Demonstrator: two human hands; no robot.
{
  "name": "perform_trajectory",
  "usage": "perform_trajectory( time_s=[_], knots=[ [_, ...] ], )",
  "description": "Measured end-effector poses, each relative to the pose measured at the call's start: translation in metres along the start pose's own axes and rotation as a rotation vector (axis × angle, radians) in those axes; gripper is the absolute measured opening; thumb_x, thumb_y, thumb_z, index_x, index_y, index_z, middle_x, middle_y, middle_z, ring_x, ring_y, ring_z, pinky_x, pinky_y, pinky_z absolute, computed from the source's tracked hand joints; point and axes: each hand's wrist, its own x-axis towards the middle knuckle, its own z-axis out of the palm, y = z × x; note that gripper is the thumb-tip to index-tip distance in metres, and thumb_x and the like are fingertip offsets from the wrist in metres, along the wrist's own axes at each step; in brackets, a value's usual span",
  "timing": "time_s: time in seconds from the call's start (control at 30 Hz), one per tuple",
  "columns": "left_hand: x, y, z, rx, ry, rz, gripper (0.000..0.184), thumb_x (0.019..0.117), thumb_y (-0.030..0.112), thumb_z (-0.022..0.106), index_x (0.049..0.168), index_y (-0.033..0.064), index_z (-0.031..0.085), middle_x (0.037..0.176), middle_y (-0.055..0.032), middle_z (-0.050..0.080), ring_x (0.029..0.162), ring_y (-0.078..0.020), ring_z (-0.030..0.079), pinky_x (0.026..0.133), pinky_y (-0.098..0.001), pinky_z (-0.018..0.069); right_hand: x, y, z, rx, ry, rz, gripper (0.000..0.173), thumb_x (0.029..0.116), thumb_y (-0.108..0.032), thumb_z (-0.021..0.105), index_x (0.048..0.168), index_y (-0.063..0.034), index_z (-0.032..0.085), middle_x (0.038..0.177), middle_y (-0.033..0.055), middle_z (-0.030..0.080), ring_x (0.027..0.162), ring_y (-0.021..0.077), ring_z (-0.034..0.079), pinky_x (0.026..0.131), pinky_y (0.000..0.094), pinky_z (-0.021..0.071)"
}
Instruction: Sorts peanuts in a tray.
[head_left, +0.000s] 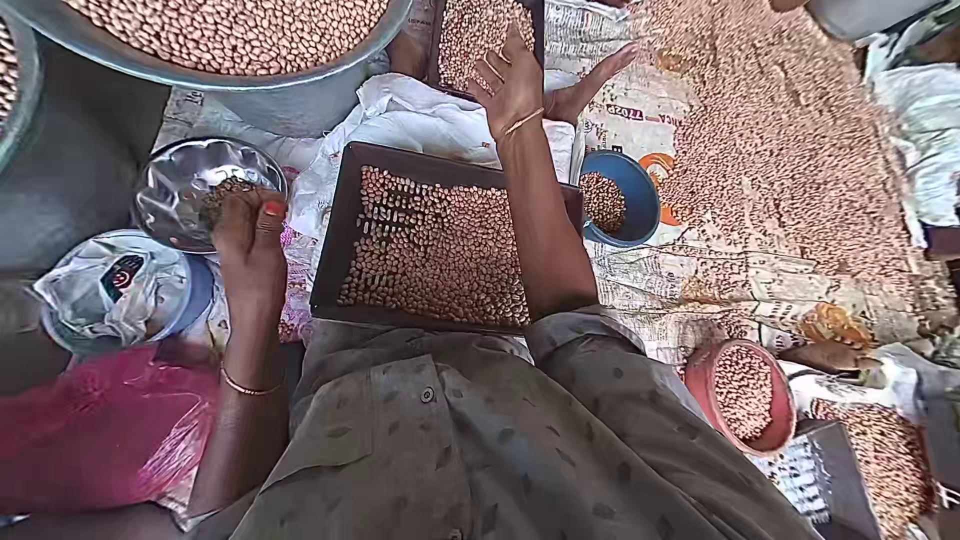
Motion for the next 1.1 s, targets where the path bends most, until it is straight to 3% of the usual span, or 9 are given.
perform_trajectory(
  time_s=[0.1,0.17,0.27,0.4,0.53,0.63,0.87,0.97,1.1],
  knots=[
    [-0.007,-0.046,0.012,0.191,-0.226,-0.113,0.053,0.1095,0.038,0.036,0.129,-0.0048,0.061,0.127,-0.0285,0.062,0.117,-0.0366,0.062,0.102,-0.0572,0.0464,-0.059,0.080,-0.013,-0.483,-0.286,-0.328,0.032,0.1048,-0.008,0.047,0.128,0.0112,0.058,0.119,0.0236,0.066,0.107,0.0254,0.068,0.091,0.0390,0.0586],
    [-0.014,-0.061,0.014,0.147,-0.355,-0.085,0.053,0.1092,0.038,0.034,0.127,-0.0014,0.064,0.124,-0.0226,0.065,0.113,-0.0293,0.064,0.100,-0.0524,0.0496,-0.100,0.131,-0.033,-0.783,-0.581,-0.422,0.029,0.1003,-0.003,0.054,0.124,0.0104,0.063,0.122,0.0231,0.068,0.113,0.0267,0.068,0.098,0.0390,0.0562],
    [-0.024,-0.071,0.024,0.081,-0.374,-0.014,0.046,0.1106,0.029,0.035,0.121,-0.0062,0.063,0.116,-0.0227,0.065,0.107,-0.0239,0.064,0.097,-0.0448,0.0497,-0.128,0.164,-0.064,-1.372,-0.946,-0.573,0.041,0.1016,-0.008,0.056,0.142,-0.0024,0.059,0.152,0.0194,0.051,0.147,0.0358,0.041,0.122,0.0500,0.0317],
    [-0.034,-0.072,0.030,-0.054,-0.323,-0.081,0.045,0.1114,0.027,0.031,0.119,-0.0052,0.062,0.112,-0.0121,0.063,0.102,-0.0033,0.060,0.095,-0.0250,0.0485,-0.114,0.152,-0.100,-1.626,-0.725,-0.724,0.045,0.0955,0.006,0.053,0.140,-0.0007,0.061,0.149,0.0198,0.055,0.144,0.0394,0.046,0.120,0.0559,0.0329],
    [-0.031,-0.075,0.030,-0.102,-0.309,-0.132,0.046,0.1116,0.029,0.029,0.120,-0.0027,0.061,0.105,-0.0066,0.064,0.096,0.0022,0.059,0.091,-0.0218,0.0488,-0.093,0.128,-0.107,-1.486,-0.418,-0.677,0.033,0.0981,0.002,0.050,0.126,0.0051,0.067,0.137,0.0233,0.062,0.129,0.0401,0.059,0.110,0.0506,0.0462],
    [-0.031,-0.077,0.031,-0.110,-0.315,-0.158,0.046,0.1117,0.031,0.030,0.118,-0.0014,0.062,0.102,-0.0054,0.064,0.094,0.0019,0.060,0.090,-0.0221,0.0494,-0.092,0.122,-0.078,-1.217,-0.461,-0.691,0.029,0.0983,0.002,0.051,0.122,0.0068,0.068,0.126,0.0242,0.067,0.118,0.0345,0.067,0.102,0.0419,0.0535],
    [-0.031,-0.080,0.033,-0.156,-0.304,-0.198,0.045,0.1112,0.030,0.031,0.122,0.0003,0.063,0.108,-0.0056,0.066,0.097,0.0004,0.062,0.092,-0.0243,0.0507,-0.062,0.169,0.020,-1.480,-0.766,-0.514,0.063,0.0887,0.008,0.059,0.150,-0.0054,0.052,0.157,0.0161,0.047,0.143,0.0389,0.044,0.115,0.0559,0.0359],
    [-0.031,-0.080,0.031,-0.170,-0.314,-0.192,0.046,0.1112,0.030,0.030,0.122,-0.0008,0.063,0.110,-0.0070,0.066,0.099,-0.0009,0.062,0.094,-0.0254,0.0502,-0.066,0.170,0.011,-1.319,-0.933,-0.503,0.050,0.0811,0.013,0.059,0.127,-0.0039,0.071,0.144,0.0156,0.060,0.136,0.0364,0.051,0.113,0.0559,0.0374],
    [-0.030,-0.084,0.034,-0.188,-0.311,-0.157,0.045,0.1107,0.029,0.031,0.118,-0.0010,0.063,0.108,-0.0060,0.065,0.099,0.0004,0.061,0.093,-0.0235,0.0494,-0.072,0.138,-0.045,-0.847,-0.994,-0.228,0.030,0.0928,0.013,0.044,0.106,0.0104,0.072,0.112,0.0196,0.073,0.106,0.0199,0.070,0.098,0.0337,0.0548]
  ],
)
